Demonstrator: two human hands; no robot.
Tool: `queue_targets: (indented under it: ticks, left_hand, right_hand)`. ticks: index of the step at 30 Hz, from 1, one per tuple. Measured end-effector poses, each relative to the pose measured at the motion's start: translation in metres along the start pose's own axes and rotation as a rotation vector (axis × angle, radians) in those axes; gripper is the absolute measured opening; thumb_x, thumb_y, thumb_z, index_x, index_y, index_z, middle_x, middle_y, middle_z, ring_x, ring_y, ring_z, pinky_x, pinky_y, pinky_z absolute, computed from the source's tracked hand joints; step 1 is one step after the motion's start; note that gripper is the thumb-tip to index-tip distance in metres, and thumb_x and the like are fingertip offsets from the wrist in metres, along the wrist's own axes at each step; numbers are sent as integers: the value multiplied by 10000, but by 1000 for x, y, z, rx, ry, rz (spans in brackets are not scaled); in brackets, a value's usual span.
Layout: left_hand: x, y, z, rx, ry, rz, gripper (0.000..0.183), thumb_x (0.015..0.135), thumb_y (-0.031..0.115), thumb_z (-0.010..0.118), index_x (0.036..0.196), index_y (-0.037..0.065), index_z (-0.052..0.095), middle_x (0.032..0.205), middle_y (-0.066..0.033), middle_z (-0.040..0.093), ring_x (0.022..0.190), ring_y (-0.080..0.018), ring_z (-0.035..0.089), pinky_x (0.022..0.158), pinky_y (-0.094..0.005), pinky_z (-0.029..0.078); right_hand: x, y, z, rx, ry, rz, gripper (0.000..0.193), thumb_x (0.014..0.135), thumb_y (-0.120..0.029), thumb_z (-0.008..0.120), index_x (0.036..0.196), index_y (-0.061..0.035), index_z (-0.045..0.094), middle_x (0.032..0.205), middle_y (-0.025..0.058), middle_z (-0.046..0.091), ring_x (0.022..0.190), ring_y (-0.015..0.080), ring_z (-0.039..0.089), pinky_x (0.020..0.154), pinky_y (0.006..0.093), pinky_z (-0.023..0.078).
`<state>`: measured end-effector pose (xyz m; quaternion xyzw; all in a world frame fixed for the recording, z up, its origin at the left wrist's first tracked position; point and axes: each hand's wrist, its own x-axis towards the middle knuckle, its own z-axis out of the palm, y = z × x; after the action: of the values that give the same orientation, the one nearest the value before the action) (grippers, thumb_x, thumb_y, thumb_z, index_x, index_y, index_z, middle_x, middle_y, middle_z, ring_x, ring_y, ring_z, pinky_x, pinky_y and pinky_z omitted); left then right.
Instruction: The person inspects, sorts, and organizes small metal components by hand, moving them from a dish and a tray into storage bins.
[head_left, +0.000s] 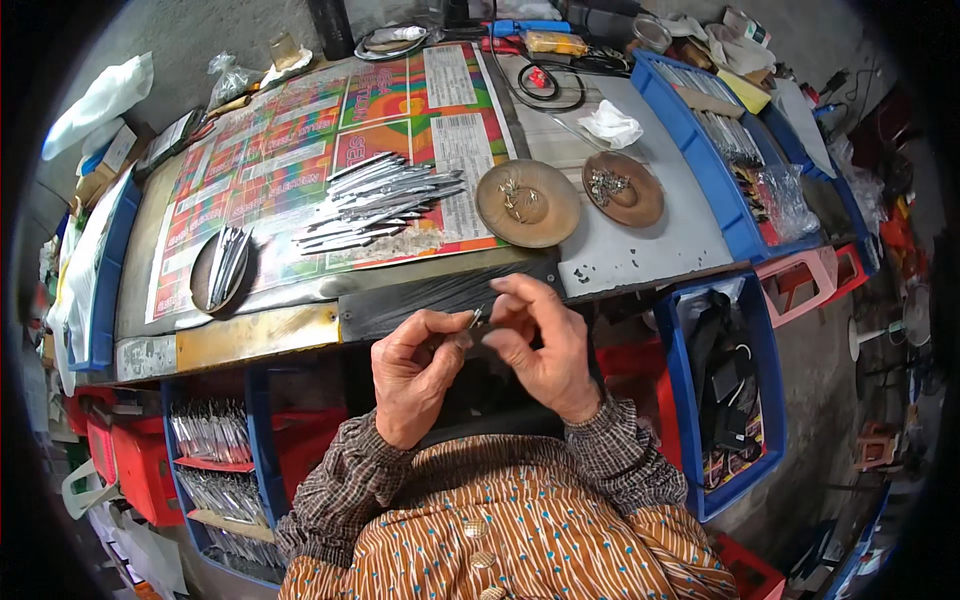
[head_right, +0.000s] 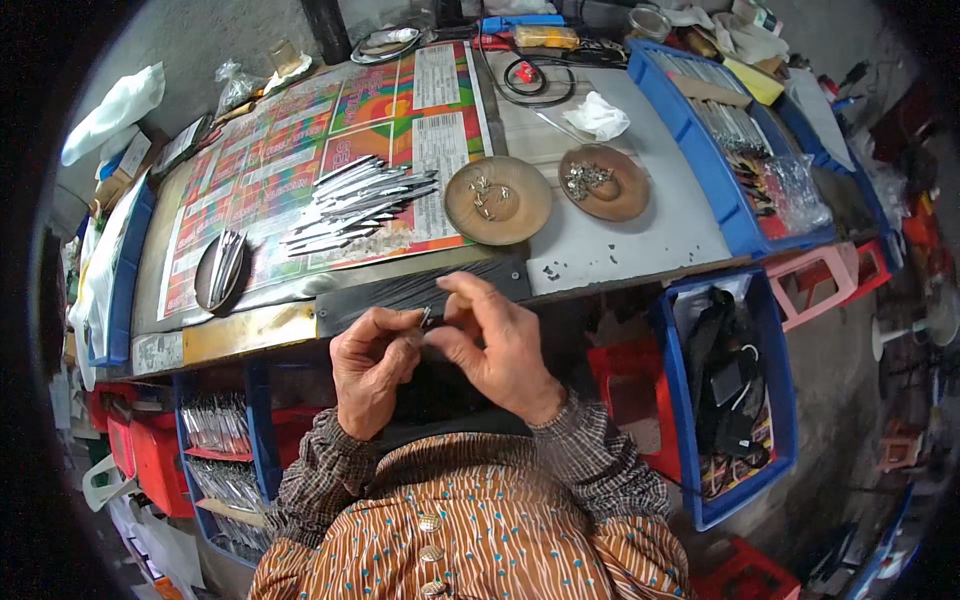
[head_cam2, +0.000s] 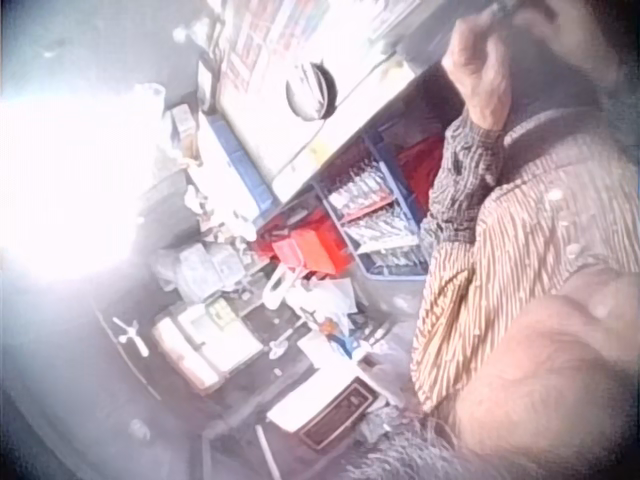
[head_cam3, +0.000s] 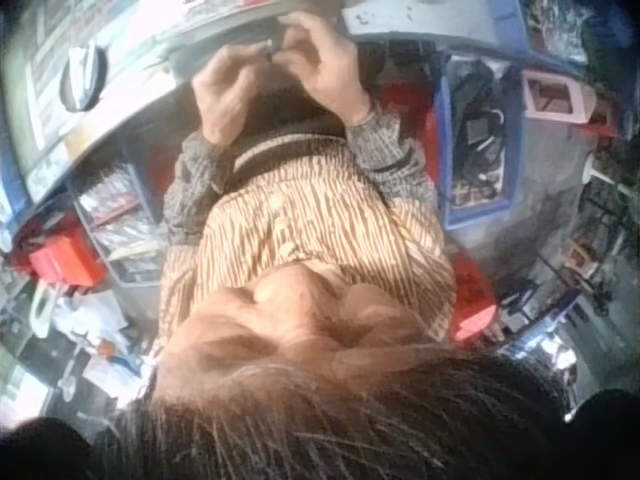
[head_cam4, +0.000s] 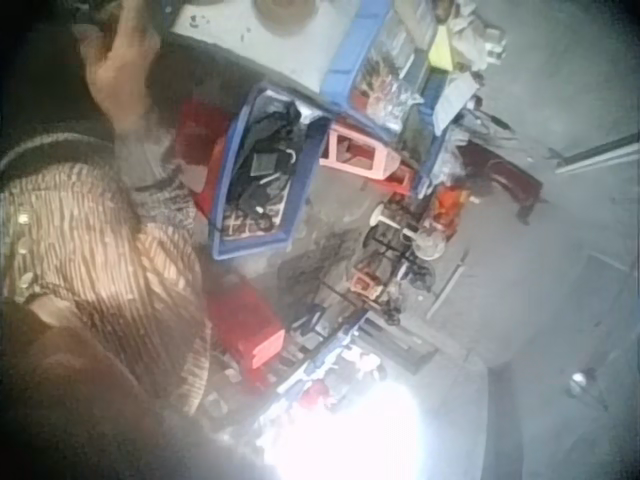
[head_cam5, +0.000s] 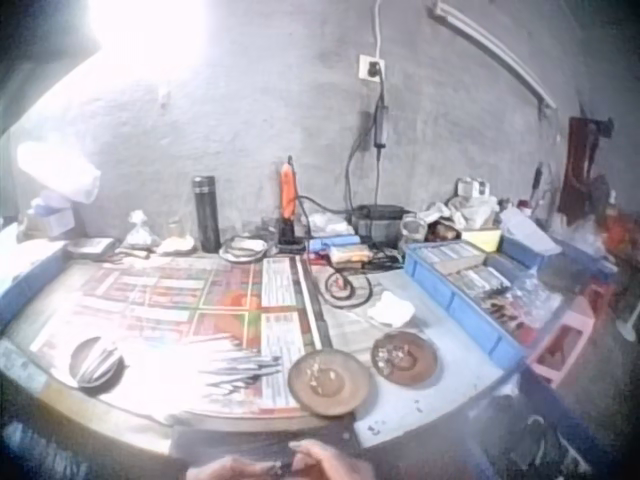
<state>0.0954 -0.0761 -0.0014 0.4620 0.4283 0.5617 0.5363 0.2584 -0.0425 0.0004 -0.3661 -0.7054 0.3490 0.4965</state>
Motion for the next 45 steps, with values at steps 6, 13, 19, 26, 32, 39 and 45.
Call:
queue_targets:
  ticks: [6,13,19,26,32,39,45]
  left_hand:
    - [-1,3,-1,159,-4,24,163,840,-86,563,986,-55,627,895,-33,642,798,-42,568,717,-184,470]
    - [-2,-1,-4,82,-1,49,162,839,-90,556,977,-51,631,914,-43,646,808,-37,561,715,-188,474]
    - [-3,-2,-6,101,2,43,161,842,-90,557,982,-54,628,908,-33,641,799,-33,563,707,-183,475]
    - [-3,-3,3,2,10,83,136,866,-64,562,985,-36,621,818,-3,601,680,-21,500,588,-176,409]
    - [0,-3,1,64,33,109,121,864,-67,563,970,-39,613,798,10,580,650,-20,478,544,-179,393]
    - [6,11,-14,673,-9,392,180,800,-108,603,939,2,634,843,-69,600,632,-123,569,563,-225,441]
    - [11,22,-50,1082,-27,535,265,692,-113,621,918,24,640,827,-119,583,721,-283,593,608,-344,475]
  right_hand:
    - [9,14,4,-143,121,43,402,859,-197,665,1181,-24,497,751,57,553,584,144,545,533,265,456]
    - [1,5,12,-167,-18,-88,462,793,-235,736,1146,-38,512,812,66,537,593,155,519,537,282,457]
    - [1,8,13,-167,-18,-95,271,801,-175,720,923,-25,530,738,74,525,592,202,549,531,317,456]
    - [-2,16,29,-133,118,-225,156,832,-77,666,811,-19,522,693,93,506,560,241,537,493,337,437]
    - [1,17,33,-157,139,-208,148,850,-63,638,786,-19,511,674,99,493,565,268,539,502,348,437]
    - [8,16,10,-198,144,-196,160,828,-90,676,779,-4,550,672,92,523,565,248,540,506,334,424]
    - [10,25,-1,-119,172,-136,181,835,-104,682,772,4,551,655,72,509,540,189,498,492,295,393]
